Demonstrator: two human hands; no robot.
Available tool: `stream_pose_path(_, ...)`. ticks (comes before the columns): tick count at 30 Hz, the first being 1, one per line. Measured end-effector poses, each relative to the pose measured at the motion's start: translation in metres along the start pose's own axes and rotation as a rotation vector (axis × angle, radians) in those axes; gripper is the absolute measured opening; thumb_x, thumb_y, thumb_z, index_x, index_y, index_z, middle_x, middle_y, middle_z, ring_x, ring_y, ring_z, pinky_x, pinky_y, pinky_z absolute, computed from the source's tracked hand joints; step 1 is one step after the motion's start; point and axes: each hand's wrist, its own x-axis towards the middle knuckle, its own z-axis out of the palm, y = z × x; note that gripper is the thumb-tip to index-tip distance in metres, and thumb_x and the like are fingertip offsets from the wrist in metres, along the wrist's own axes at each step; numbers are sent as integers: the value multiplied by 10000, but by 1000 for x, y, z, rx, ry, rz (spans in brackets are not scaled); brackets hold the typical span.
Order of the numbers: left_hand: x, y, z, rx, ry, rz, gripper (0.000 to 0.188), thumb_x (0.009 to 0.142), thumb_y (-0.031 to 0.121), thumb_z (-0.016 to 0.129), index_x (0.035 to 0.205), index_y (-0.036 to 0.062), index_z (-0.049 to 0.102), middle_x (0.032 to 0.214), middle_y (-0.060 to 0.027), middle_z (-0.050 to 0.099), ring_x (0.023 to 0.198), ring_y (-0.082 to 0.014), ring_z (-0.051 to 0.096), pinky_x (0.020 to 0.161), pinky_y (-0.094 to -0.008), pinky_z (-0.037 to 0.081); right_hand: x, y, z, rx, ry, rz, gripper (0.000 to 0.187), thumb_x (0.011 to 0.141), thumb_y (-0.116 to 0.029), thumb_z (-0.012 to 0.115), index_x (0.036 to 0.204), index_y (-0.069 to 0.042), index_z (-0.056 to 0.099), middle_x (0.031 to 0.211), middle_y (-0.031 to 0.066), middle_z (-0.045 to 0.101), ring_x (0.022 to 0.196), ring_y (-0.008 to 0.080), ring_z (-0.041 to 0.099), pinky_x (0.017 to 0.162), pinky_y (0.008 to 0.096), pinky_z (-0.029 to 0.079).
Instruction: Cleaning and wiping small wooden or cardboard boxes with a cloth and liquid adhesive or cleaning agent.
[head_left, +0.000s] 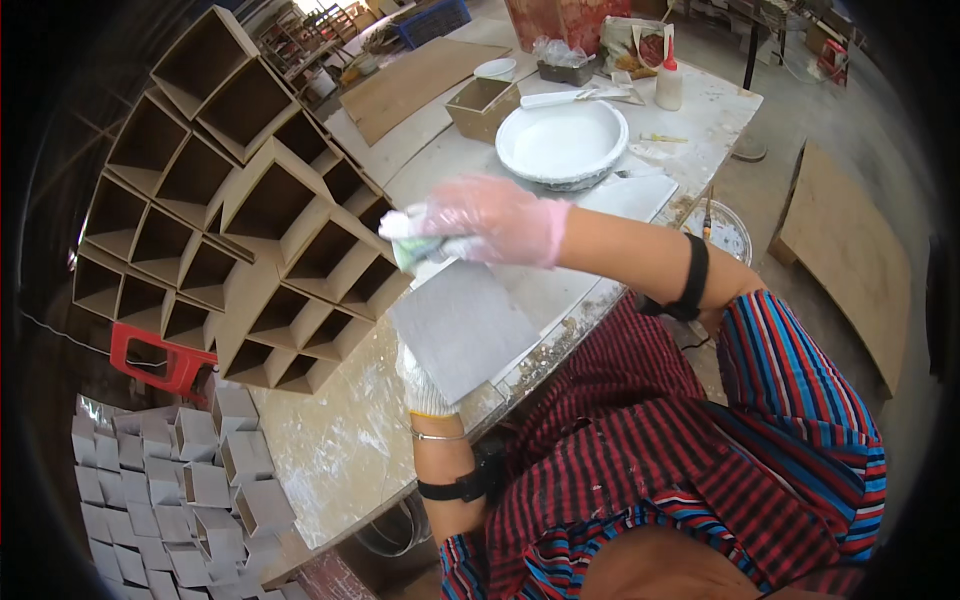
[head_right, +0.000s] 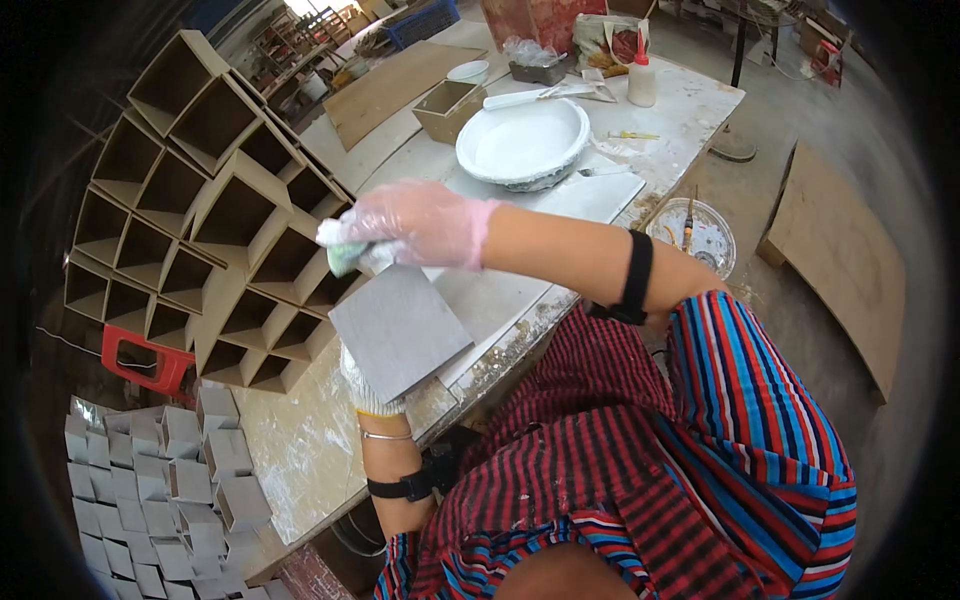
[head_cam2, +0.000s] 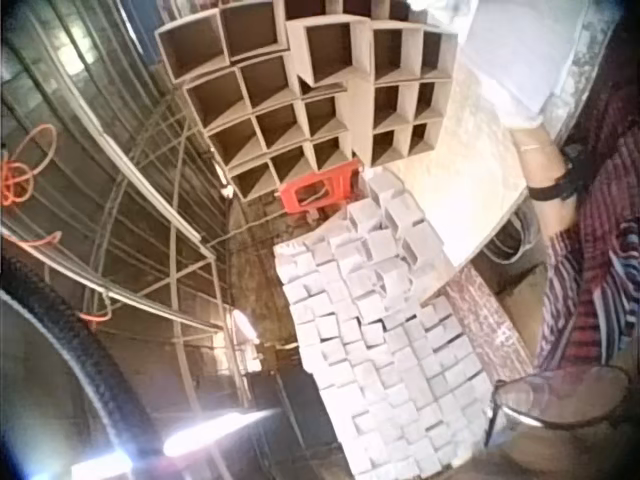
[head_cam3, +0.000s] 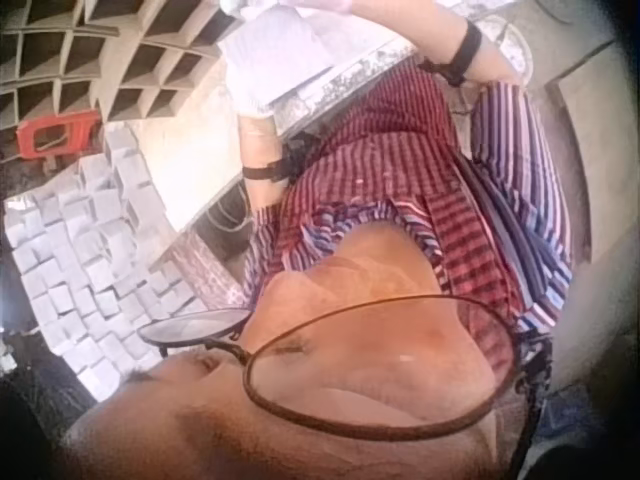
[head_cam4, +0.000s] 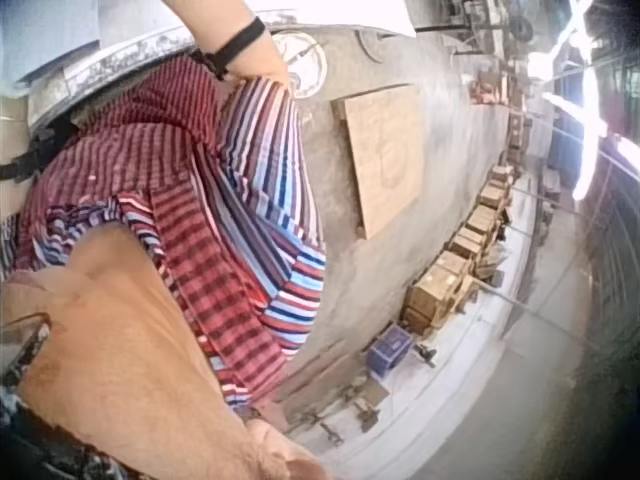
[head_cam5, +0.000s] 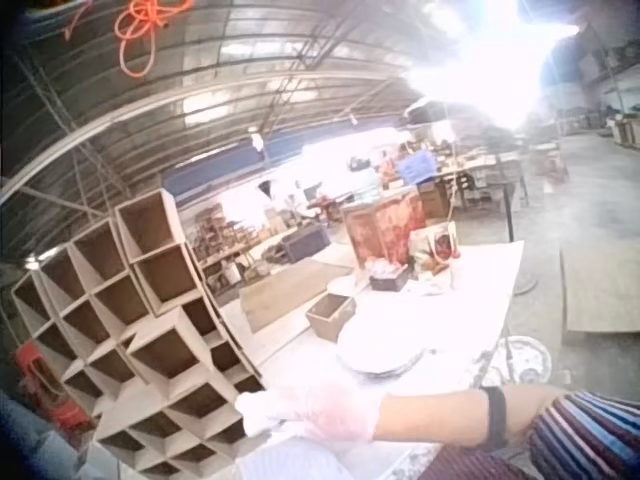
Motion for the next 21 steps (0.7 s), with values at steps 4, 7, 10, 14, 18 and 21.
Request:
stream_pose_path(4, 15, -17, -50, -149, -338, -29, 406, 989, 329, 344, 1249, 45, 474, 1215, -142, 541, 1082, -267, 556, 917, -420, 488, -24, -57, 2, -80, -240, -71, 243, 792, -136, 655, 1016, -226, 675, 837, 58, 635, 824, 243, 629, 661, 364, 512)
stream_pose_path(7, 23, -19, -55, -179, -470, -59, 452, 984, 372, 343, 1265, 43, 473, 1260, -157, 521, 1121, -292, 536, 940, -436, 470, -39, -54, 3, -79, -204, -143, 289, 787, -108, 659, 1048, -230, 665, 864, 57, 638, 865, 249, 626, 706, 365, 508)
stream_pose_path(10, -2, -1, 4, -165, -151, -115, 457, 998, 374, 319, 1277, 43, 462, 1252, -149, 533, 1113, -292, 549, 936, -434, 477, -18, -11, -2, -1, 67, -123, 336, 778, -81, 660, 1085, -218, 657, 891, 56, 640, 861, 272, 609, 764, 368, 496)
stream_pose_path(14, 0, -3, -5, -533, -351, -189, 491, 1000, 390, 305, 1331, 48, 429, 1313, -151, 499, 1179, -303, 510, 996, -430, 434, -6, 2, -11, -31, 74, 22, 288, 772, -73, 657, 1035, -191, 667, 897, 62, 639, 843, 274, 611, 740, 363, 496)
stream_pose_path(18, -2, 3, -13, -420, -338, -134, 433, 996, 333, 355, 1313, 52, 446, 1262, -124, 522, 1141, -267, 517, 972, -398, 445, -21, -45, 4, -57, -285, -83, 260, 793, -101, 641, 1036, -193, 662, 893, 70, 638, 826, 280, 614, 721, 360, 495)
stream_pose_path(21, -7, 6, -5, -269, -343, -78, 373, 997, 267, 394, 1290, 46, 460, 1210, -100, 548, 1091, -222, 539, 931, -363, 474, -19, -56, 3, -74, -346, -106, 248, 812, -120, 627, 1048, -188, 658, 929, 67, 649, 837, 280, 619, 728, 352, 497)
